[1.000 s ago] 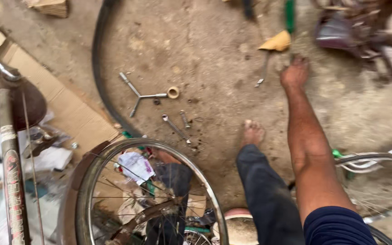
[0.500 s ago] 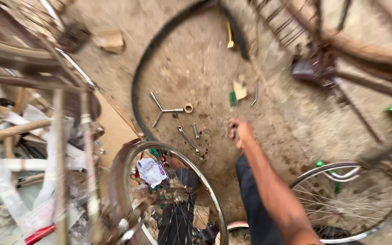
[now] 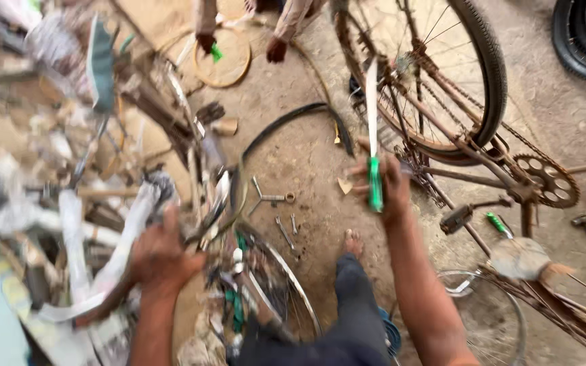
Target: The person uses a hammer and a screwdriver to loosen and adjust the components of a bicycle handlebar, striking the tools to dislodge parts and then repositioning the metal bars by hand.
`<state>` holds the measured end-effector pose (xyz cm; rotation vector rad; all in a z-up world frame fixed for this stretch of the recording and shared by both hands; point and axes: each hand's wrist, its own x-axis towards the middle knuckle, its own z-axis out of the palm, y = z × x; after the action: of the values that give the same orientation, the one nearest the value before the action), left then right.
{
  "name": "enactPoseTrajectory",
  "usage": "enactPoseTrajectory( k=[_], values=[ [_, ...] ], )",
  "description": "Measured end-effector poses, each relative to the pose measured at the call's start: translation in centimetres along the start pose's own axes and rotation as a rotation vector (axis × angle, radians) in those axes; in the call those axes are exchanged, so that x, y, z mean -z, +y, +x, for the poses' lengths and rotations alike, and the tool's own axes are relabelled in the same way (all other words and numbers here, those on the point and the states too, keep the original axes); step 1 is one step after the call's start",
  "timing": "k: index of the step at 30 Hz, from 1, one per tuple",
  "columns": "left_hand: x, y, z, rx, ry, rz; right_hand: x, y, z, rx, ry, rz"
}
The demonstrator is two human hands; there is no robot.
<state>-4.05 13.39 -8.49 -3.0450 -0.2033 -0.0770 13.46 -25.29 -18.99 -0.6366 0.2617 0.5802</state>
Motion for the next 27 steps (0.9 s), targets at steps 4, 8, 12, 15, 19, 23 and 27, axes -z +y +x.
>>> enactPoseTrajectory(
  k=[4,8,12,15,19,23,27],
  values=[
    [-1.0,-0.5,-0.4,-0.059,0.090,-0.013,-7.2,-2.1,0.0,0.031,0.269,-0.540],
    [-2.8,-1.5,-0.5,-0.044,-0.087,0.038,-11.7,4.9,-7.0,-0.305,0.587,-0.345],
    [-5.0,-1.6,-0.9,-0.107,0.086,0.038,-12.9,14.1,-15.0,-0.375,0.427,-1.193],
    [-4.7,-2.2,-0.9,-0.155,0.117,-0.015,-13.8,17.5,-17.5,-0.037,0.306,-0.982],
    [-2.4,-2.8,-1.3,-0.216,0.091,-0.127,-14.4,17.9,-17.7,-0.032,0.370,-1.295],
    [-1.3,-3.5,-1.4,-0.258,0.052,-0.136,-14.5,17.3,-18.2,-0.011,0.392,-1.287],
    [-1.5,-3.4,-0.9,-0.253,-0.017,-0.187,-14.4,17.4,-20.3,-0.080,0.439,-1.211]
  ],
)
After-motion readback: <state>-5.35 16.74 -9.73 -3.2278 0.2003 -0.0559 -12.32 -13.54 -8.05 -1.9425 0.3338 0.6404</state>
